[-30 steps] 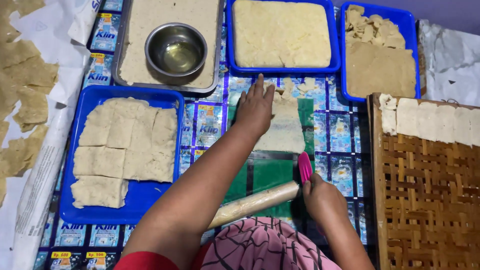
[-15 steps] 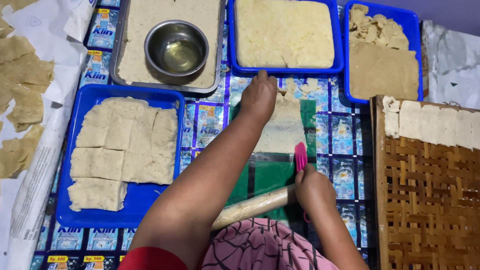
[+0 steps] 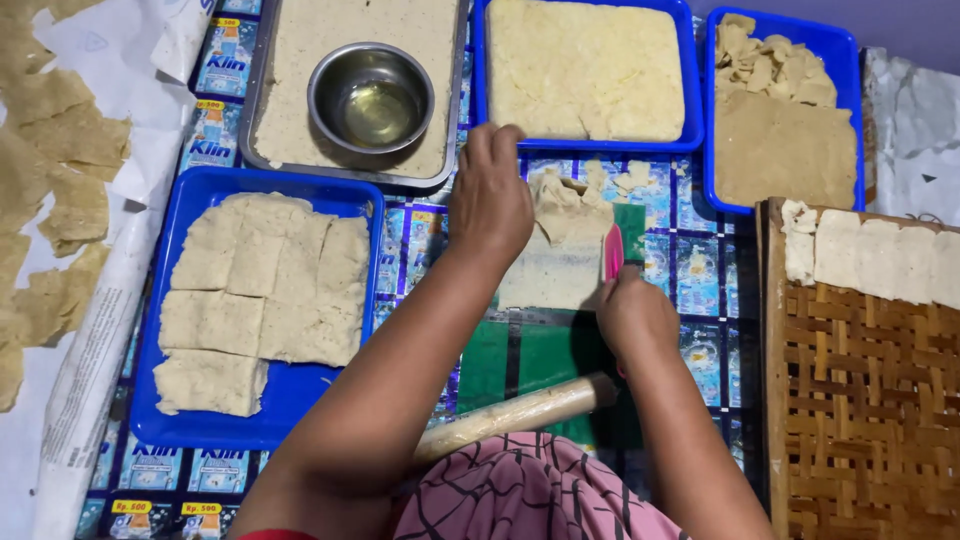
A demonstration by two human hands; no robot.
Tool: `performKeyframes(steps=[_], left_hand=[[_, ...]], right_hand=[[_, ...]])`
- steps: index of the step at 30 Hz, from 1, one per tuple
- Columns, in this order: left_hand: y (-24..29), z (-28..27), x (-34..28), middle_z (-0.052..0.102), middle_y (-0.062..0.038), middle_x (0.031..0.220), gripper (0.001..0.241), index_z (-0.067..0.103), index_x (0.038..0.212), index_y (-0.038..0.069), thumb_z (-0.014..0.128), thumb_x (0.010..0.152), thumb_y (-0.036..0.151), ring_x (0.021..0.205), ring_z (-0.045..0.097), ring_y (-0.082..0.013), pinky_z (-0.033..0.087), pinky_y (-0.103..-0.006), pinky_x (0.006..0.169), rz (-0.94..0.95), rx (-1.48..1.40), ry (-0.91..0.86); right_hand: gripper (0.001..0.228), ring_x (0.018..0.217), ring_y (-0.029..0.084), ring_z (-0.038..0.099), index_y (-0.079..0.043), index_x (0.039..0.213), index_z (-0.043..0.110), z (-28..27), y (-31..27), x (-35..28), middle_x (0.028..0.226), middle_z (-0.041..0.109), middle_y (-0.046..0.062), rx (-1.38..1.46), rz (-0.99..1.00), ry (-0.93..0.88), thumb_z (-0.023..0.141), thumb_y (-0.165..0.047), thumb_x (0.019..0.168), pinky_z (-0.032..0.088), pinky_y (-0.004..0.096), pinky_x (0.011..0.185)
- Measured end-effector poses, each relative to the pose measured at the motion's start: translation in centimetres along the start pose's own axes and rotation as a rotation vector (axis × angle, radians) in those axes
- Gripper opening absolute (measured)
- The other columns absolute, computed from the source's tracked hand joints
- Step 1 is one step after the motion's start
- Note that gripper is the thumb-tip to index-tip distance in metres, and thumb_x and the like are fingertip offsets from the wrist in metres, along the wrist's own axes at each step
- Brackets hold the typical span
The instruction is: Rolling out dough with a pin, cutting it into square shapes using a scraper, and arranging them on a bamboo drying tray.
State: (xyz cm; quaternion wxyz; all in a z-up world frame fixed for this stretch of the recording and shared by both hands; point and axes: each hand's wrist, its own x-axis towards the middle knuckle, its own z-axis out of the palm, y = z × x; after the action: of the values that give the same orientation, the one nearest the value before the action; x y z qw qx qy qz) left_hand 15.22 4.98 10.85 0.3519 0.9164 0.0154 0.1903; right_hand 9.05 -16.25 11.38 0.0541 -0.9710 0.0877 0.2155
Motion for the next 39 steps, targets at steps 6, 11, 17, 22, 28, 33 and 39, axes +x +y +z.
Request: performKeyframes(steps=[6, 11, 17, 22, 28, 33, 39], left_hand=[[-0.5, -5.5, -12.3, 0.057, -0.016, 0.117, 0.035, 0.056, 0.126, 0.004, 0.060, 0.091, 0.002, 0.096, 0.066, -0.0323, 0.055, -0.0473, 0.081, -0.104, -0.062, -0.234], [-1.1, -6.2, -19.7, 0.062, -0.011, 0.119, 0.032, 0.059, 0.126, 0.009, 0.059, 0.094, 0.009, 0.098, 0.067, -0.0276, 0.056, -0.0434, 0.084, -0.185, -0.156, -0.413], [-1.9, -6.8, -22.7, 0.063, -0.009, 0.106, 0.031, 0.059, 0.124, 0.008, 0.058, 0.094, 0.009, 0.091, 0.068, -0.0250, 0.055, -0.0412, 0.075, -0.207, -0.282, -0.489], [-2.6, -5.8, -24.4, 0.064, -0.007, 0.099, 0.033, 0.059, 0.125, 0.010, 0.057, 0.092, 0.009, 0.084, 0.066, -0.0252, 0.054, -0.0419, 0.070, -0.164, -0.268, -0.527], [-2.8, -5.8, -24.6, 0.064, -0.012, 0.103, 0.030, 0.059, 0.124, 0.008, 0.056, 0.094, 0.011, 0.082, 0.066, -0.0303, 0.053, -0.0448, 0.068, -0.061, -0.257, -0.541], [-3.9, -4.8, -25.7, 0.061, -0.011, 0.107, 0.034, 0.057, 0.128, 0.010, 0.058, 0.093, 0.009, 0.090, 0.065, -0.0308, 0.053, -0.0456, 0.078, 0.033, -0.240, -0.529], [-3.6, -5.8, -25.6, 0.062, -0.012, 0.115, 0.036, 0.059, 0.127, 0.006, 0.065, 0.096, 0.025, 0.100, 0.062, -0.0308, 0.050, -0.0434, 0.086, 0.135, -0.231, -0.469]], right_hand=[[0.025, 0.065, 0.038, 0.070, -0.013, 0.112, 0.065, 0.8, -2.0, -9.5, 0.077, 0.075, 0.014, -0.073, -0.213, -0.173, 0.050, -0.030, 0.100, 0.054, 0.049, 0.064], [0.027, 0.072, 0.043, 0.071, -0.009, 0.106, 0.063, 5.0, -1.9, -9.2, 0.079, 0.075, 0.019, -0.043, -0.191, -0.097, 0.048, -0.030, 0.099, 0.055, 0.053, 0.068], [0.029, 0.075, 0.046, 0.072, -0.006, 0.111, 0.061, 6.6, -4.1, -8.7, 0.083, 0.075, 0.022, 0.012, -0.130, -0.078, 0.047, -0.029, 0.100, 0.056, 0.056, 0.070], [0.030, 0.075, 0.049, 0.070, 0.000, 0.101, 0.061, 6.1, -6.2, -6.9, 0.083, 0.073, 0.027, 0.079, -0.153, -0.008, 0.045, -0.025, 0.102, 0.056, 0.057, 0.070], [0.031, 0.086, 0.052, 0.070, 0.002, 0.105, 0.060, 5.0, -8.7, -1.6, 0.091, 0.072, 0.031, 0.124, -0.136, 0.068, 0.045, -0.024, 0.101, 0.054, 0.059, 0.079], [0.050, 0.093, 0.044, 0.069, -0.019, 0.150, 0.050, 2.1, -6.4, -2.9, 0.108, 0.069, 0.023, 0.037, -0.201, 0.104, 0.043, -0.018, 0.100, 0.053, 0.056, 0.078], [0.041, 0.068, 0.030, 0.065, -0.040, 0.142, 0.062, 1.9, 5.6, -8.2, 0.096, 0.059, 0.011, -0.230, 0.049, 0.243, 0.054, -0.041, 0.101, 0.055, 0.045, 0.057]])
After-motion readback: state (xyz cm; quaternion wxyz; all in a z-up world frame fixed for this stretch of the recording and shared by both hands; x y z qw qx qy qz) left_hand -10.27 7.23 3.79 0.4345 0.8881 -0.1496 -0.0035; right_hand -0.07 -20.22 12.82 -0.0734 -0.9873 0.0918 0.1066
